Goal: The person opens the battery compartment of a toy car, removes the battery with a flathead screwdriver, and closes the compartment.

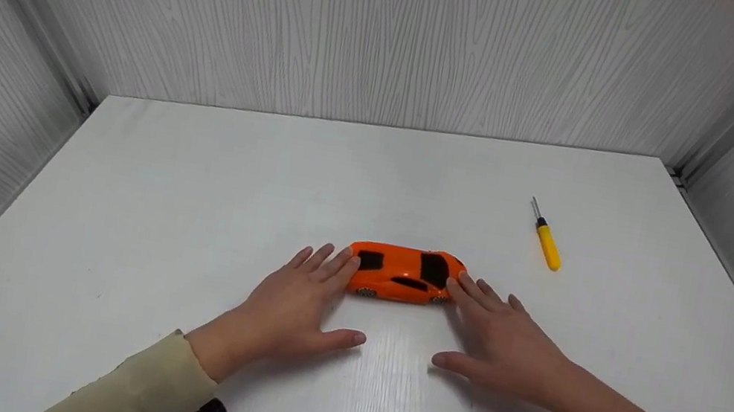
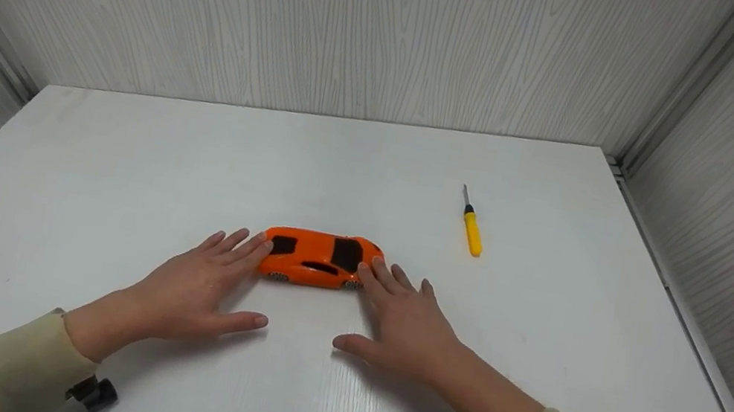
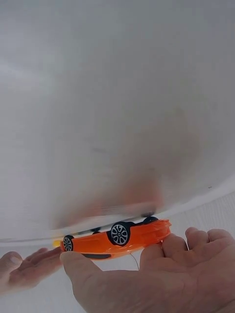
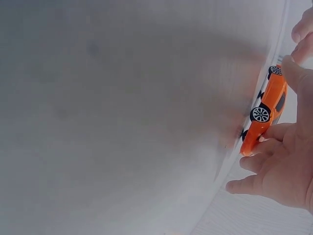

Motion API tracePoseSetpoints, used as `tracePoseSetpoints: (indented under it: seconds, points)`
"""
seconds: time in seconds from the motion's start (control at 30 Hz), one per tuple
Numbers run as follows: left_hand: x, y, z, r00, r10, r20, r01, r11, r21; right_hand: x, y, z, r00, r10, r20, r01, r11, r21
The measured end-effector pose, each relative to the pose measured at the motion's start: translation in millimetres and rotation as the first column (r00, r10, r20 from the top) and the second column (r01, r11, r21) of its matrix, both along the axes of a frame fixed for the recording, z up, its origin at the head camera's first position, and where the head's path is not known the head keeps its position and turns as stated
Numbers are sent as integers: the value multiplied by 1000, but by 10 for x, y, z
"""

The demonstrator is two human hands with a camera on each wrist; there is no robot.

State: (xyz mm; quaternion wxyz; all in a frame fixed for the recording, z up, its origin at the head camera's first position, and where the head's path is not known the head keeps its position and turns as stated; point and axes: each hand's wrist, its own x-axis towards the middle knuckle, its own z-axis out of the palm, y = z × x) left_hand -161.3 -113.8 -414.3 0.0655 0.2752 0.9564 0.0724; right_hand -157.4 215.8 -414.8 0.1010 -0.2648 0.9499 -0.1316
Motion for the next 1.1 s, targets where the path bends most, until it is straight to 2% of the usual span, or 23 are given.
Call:
tracePoseSetpoints:
  seconds: [0.53, 0.9, 1.1]
  points:
    - [11, 13, -22, 1000, 14, -5, -15, 999, -32, 51, -7, 21, 1000, -18, 15, 18, 1000, 5]
    - [23, 21, -7, 999, 14, -33, -16, 999, -48, 60, -3, 10, 999, -32, 5, 32, 999, -24]
    - [10, -13, -8, 998, 17, -52, -17, 1000, -12, 6, 33, 46, 999, -52, 10, 52, 995, -82]
